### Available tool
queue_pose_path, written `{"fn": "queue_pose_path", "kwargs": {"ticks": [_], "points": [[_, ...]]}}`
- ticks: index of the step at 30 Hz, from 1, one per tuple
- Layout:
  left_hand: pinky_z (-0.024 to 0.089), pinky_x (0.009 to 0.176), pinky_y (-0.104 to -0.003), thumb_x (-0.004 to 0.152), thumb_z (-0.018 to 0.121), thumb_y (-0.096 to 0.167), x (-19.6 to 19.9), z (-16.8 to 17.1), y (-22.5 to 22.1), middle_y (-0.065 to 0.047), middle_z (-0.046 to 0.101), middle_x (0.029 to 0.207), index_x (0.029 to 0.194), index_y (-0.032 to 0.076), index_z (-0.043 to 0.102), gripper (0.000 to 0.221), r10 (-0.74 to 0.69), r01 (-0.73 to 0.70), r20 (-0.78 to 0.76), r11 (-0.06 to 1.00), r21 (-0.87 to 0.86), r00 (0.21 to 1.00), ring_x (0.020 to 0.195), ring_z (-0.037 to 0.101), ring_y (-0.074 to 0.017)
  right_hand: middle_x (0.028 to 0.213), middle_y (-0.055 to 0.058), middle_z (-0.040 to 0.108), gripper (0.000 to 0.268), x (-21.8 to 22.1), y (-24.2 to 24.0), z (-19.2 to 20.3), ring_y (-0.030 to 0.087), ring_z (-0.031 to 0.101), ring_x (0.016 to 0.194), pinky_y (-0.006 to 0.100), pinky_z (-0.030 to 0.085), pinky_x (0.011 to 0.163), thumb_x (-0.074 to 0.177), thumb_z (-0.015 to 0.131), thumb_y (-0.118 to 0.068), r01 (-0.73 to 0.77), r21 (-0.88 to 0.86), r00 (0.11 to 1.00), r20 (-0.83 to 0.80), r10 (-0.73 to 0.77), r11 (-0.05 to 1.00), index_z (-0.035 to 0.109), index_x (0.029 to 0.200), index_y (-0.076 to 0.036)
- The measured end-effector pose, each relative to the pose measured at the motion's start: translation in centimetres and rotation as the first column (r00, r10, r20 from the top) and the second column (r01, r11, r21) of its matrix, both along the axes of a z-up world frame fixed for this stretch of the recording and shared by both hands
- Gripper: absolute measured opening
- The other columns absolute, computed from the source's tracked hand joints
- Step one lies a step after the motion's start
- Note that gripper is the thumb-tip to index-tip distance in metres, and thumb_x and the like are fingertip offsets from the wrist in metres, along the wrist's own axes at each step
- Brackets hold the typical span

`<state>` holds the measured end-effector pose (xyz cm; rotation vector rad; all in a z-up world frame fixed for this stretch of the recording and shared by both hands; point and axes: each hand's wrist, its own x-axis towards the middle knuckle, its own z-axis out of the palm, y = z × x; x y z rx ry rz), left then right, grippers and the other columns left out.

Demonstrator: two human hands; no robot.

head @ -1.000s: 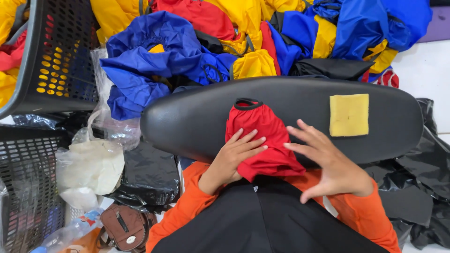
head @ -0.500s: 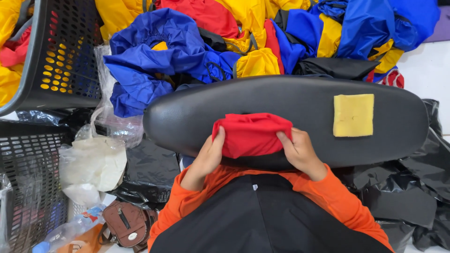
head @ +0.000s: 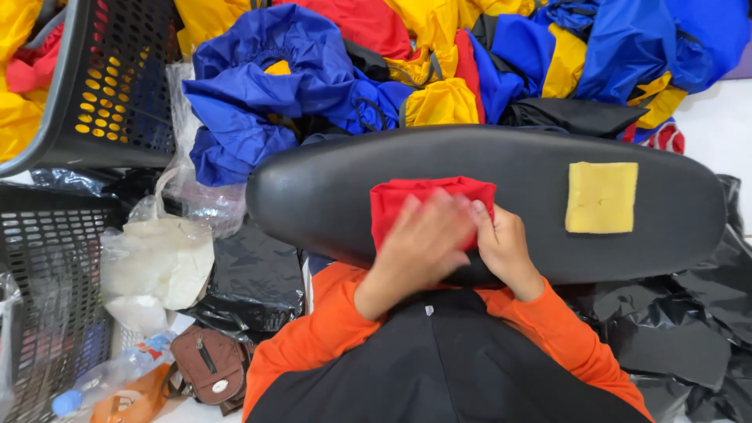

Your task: Cleaning fabric covers with a sponge, bagging them, and trimming loose threads with scissors.

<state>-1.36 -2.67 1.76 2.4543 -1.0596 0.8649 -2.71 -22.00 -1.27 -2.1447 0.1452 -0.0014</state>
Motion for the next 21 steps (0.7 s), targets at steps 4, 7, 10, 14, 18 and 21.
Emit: {"fn": "queue_pose_path", "kwargs": {"ticks": [4, 7, 10, 14, 18, 21], "points": [[0.03, 0.117, -0.066, 0.089, 0.061, 0.068, 2.5, -1.0, 3.0, -0.019, 0.039, 0.164, 0.159, 0.019, 0.043, 0.087, 0.059, -0.051, -0.54, 0.998, 0.029, 0.839, 0.145, 0.04, -0.0495, 0.068, 0.023, 0.064, 0.038, 1.1, -0.3, 2.5, 0.051, 0.064, 0.074, 0.052, 0.047, 0.059, 0.111, 0.053, -0.036, 0.043, -0.141, 0.998, 0.041, -0.038, 0.989, 0.067, 0.09, -0.009], [0.019, 0.125, -0.056, 0.086, 0.056, 0.078, 2.7, -1.5, 3.6, -0.018, 0.043, 0.162, 0.16, 0.016, 0.041, 0.098, 0.126, -0.131, -0.591, 0.991, 0.036, 0.797, 0.151, 0.038, -0.038, 0.074, 0.029, 0.067, 0.025, 1.8, -1.1, 2.9, 0.055, 0.066, 0.078, 0.062, 0.048, 0.069, 0.112, 0.053, -0.034, 0.08, -0.411, 0.995, 0.087, -0.049, 0.908, 0.066, 0.119, -0.015], [0.014, 0.125, -0.061, 0.086, 0.054, 0.08, 2.1, -1.5, 3.5, -0.018, 0.043, 0.162, 0.16, 0.014, 0.041, 0.1, 0.158, -0.162, -0.546, 0.986, 0.042, 0.823, 0.152, 0.036, -0.0372, 0.069, 0.017, 0.069, 0.023, 1.7, -1.1, 4.4, 0.041, 0.072, 0.068, 0.049, 0.055, 0.064, 0.11, 0.062, -0.025, 0.251, -0.692, 0.953, 0.301, -0.045, 0.677, 0.066, 0.13, -0.014], [0.004, 0.123, -0.068, 0.086, 0.055, 0.079, 1.9, -2.0, 2.5, -0.019, 0.039, 0.163, 0.16, 0.012, 0.039, 0.102, 0.2, -0.189, -0.515, 0.979, 0.075, 0.834, 0.155, 0.028, -0.0393, 0.131, 0.011, 0.066, 0.028, 1.1, 0.7, 6.1, 0.037, 0.06, 0.12, 0.05, 0.046, 0.102, 0.108, 0.055, -0.02, 0.221, -0.543, 0.7, 0.667, 0.256, 0.81, 0.068, 0.13, -0.008], [0.001, 0.12, -0.074, 0.08, 0.061, 0.067, 1.7, -1.5, 2.5, -0.017, 0.034, 0.167, 0.161, 0.011, 0.035, 0.102, 0.257, -0.202, -0.556, 0.966, 0.159, 0.79, 0.157, 0.021, -0.0395, 0.161, 0.01, 0.048, 0.06, 2.3, 3.6, 3.2, 0.037, 0.04, 0.15, 0.067, 0.02, 0.117, 0.109, 0.029, -0.05, -0.106, -0.713, 0.764, 0.388, 0.515, 0.694, 0.047, 0.157, -0.019], [0.005, 0.119, -0.075, 0.087, 0.054, 0.072, 1.4, -2.7, 2.4, -0.019, 0.035, 0.166, 0.158, 0.005, 0.039, 0.098, 0.341, -0.258, -0.5, 0.938, 0.229, 0.796, 0.156, 0.023, -0.0405, 0.159, 0.019, 0.046, 0.068, 3.6, 2.1, 1.1, 0.042, 0.041, 0.146, 0.07, 0.018, 0.116, 0.107, 0.037, -0.053, -0.272, -0.597, 0.855, 0.21, 0.474, 0.755, 0.042, 0.16, -0.01]]}}
